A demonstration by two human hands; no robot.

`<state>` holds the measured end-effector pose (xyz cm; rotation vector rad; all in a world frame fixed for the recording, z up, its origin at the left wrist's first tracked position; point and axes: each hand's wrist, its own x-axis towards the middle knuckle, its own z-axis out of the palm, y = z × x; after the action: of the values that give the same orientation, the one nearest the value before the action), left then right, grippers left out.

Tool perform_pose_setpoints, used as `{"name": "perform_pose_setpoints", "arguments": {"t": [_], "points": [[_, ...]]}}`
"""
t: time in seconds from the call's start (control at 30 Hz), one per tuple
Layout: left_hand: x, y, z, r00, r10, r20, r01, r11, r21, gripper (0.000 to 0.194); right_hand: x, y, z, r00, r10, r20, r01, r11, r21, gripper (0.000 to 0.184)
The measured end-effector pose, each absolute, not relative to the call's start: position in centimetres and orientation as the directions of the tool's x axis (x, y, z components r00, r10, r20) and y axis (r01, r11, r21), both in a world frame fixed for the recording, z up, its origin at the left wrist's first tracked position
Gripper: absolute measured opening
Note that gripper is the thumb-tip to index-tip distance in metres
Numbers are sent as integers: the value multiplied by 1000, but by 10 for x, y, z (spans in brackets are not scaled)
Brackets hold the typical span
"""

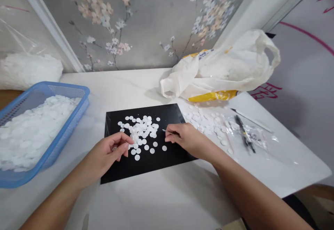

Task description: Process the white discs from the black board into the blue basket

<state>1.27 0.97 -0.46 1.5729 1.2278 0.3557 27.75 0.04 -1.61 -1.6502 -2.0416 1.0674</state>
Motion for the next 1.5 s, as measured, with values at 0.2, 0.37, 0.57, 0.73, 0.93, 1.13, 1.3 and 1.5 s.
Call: {"name": "perform_pose_setpoints", "arguments": {"t": [0.2,0.37,0.57,0.73,0.93,1.13,1.3,1.5], "points": [[13,13,-3,409,845,-345,506,105,856,23,294,3,-14,-259,959,-118,717,109,-689,15],[14,12,-5,426,819,-384,479,156,864,25,283,1,-16,-308,927,-215,685,60,-726,7],[29,-8,-11,490,764,-419,465,177,867,20,271,-5,-12,-336,903,-268,681,37,-731,12],[52,-24,-7,472,763,-442,389,270,881,33,252,-20,-4,-341,888,-308,455,-130,-881,8],[54,-27,-4,415,782,-464,335,344,878,26,237,-32,1,-359,895,-267,353,-135,-926,8],[53,-29,-4,394,744,-540,112,544,832,24,246,-31,2,-305,918,-251,432,-102,-896,30],[53,-27,1,393,702,-594,34,634,772,24,246,-35,-1,-382,919,-97,633,184,-752,37],[49,-24,0,402,719,-567,-26,627,778,21,242,-43,-8,-447,892,74,629,372,-683,42]]}}
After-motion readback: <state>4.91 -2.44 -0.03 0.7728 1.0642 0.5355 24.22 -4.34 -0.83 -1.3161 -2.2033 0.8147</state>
